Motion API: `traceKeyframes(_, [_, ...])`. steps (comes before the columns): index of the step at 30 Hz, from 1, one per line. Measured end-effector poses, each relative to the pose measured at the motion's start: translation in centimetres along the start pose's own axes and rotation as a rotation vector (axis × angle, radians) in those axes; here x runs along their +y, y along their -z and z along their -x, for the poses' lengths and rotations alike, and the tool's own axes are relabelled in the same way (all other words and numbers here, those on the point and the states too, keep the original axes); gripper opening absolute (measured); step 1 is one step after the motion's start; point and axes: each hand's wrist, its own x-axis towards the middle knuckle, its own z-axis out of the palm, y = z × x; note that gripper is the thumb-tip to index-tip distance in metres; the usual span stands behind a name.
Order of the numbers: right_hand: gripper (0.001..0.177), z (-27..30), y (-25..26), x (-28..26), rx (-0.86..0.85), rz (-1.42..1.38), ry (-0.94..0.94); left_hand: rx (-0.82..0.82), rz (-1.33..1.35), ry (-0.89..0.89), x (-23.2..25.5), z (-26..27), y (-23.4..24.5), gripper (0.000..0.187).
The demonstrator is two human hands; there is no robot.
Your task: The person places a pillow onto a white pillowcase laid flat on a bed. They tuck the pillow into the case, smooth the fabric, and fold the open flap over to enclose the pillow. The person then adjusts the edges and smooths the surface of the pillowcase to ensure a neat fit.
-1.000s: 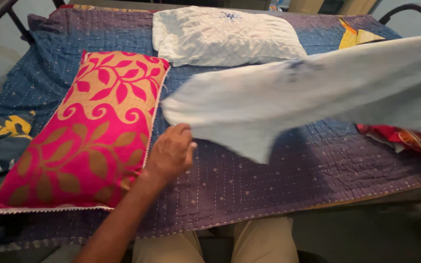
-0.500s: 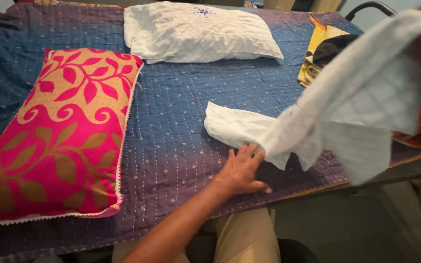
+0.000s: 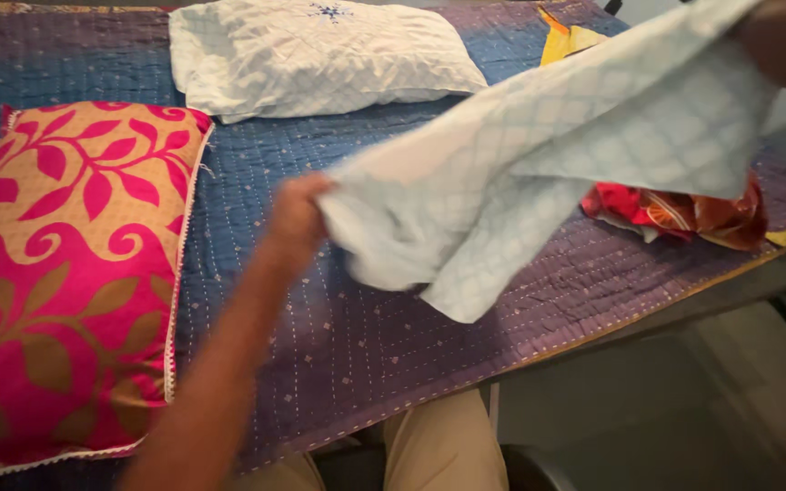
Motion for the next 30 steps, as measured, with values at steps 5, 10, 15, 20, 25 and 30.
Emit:
traceKeyframes(5, [0.027,-0.5,-1.4,0.9,-0.227,-0.064,-0.074,-0.177,-0.076,0.041,17.3,3.7,0.9,0.027])
traceKeyframes(10, [0.028,-1.5,-3.2,-0.4,-0.252,0.059,-0.016,-0.126,-0.766,-0.108,20.3,2.5,2.6,0.028])
traceKeyframes(15, [0.032,-1.7,-4.8,-2.9,-0.036,0.238,0.163,-0.073,-1.277,0.082,13.7,2.8,3.9,0.074])
traceKeyframes(20, [0.023,-0.5,-7.2,-5.8,-0.201,0.341,0.037,-0.310,-1.860,0.249,6.2,5.8,5.4,0.111])
traceKeyframes(25, [0.023,-0.2,-10.1,-5.2,-0.153,0.362,0.033,-0.139,-1.683,-0.167,2.6,6.3,9.1,0.036])
traceKeyframes(30, [0.025,-0.5,-11.8,1.4,-0.112,0.281,0.020,-0.220,-1.149,-0.271,4.4,8.0,6.4,0.026])
